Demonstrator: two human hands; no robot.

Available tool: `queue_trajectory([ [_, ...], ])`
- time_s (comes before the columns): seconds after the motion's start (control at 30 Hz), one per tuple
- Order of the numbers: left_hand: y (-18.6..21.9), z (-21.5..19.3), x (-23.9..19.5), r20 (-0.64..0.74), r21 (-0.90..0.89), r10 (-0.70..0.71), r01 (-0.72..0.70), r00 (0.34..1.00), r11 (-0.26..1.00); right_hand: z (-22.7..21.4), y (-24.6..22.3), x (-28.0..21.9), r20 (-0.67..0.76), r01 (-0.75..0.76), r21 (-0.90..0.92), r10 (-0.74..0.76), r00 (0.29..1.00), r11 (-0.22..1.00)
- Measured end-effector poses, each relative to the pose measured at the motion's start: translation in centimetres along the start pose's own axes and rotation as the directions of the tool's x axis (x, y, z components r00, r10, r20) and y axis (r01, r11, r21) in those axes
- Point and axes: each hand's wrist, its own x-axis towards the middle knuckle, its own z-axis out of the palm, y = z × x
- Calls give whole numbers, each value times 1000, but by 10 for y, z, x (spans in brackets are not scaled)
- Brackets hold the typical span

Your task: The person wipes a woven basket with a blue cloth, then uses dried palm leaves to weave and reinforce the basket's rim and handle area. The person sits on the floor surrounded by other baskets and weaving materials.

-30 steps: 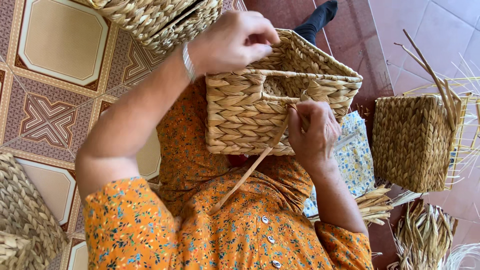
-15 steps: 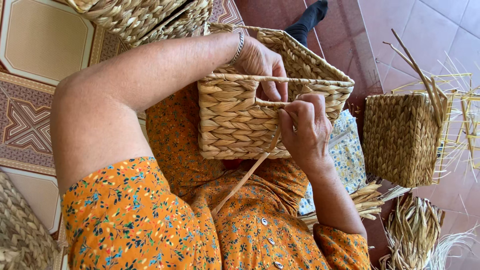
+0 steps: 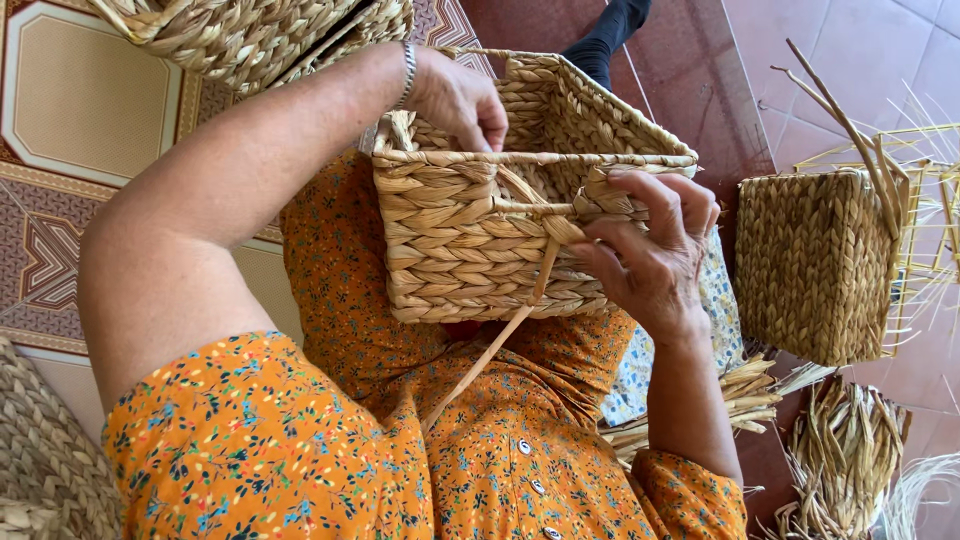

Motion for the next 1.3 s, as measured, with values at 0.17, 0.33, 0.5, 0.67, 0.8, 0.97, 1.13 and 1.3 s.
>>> queue_trajectory([
  [0.17, -12, -3, -33, -124, 90, -98, 110, 987, 990, 10, 9, -3, -78, -68, 125, 78, 994, 990],
  [0.33, -15, 1, -51, -73, 76, -217, 222, 973, 972, -11, 11, 9, 16, -251, 249, 255, 967, 935],
  [0.5, -5, 7, -43, -130, 29, 185, -182, 974, 983, -20, 23, 40, 38, 126, 0, -126, 991, 992],
  [0.67, 5, 26, -33, -40, -374, 99, -107, 994, 921, -19, 37, 57, 263, 99, 161, -140, 955, 982],
  [0.8, -7, 27, -29, -2, -412, 113, -104, 994, 905, -16, 38, 51, 309, 33, 148, -78, 948, 988],
  [0.97, -5, 25, -30, 120, -432, 86, -26, 989, 902, -12, 38, 51, 260, 67, 123, -97, 961, 990],
  [1.13, 3, 14, -65, -22, -367, 57, -61, 998, 928, -16, 28, 20, -142, 11, 145, 10, 990, 989],
  [1.3, -3, 12, -95, -226, -477, 320, -391, 920, 787, 5, -12, -26, -204, -5, 265, 61, 977, 964],
])
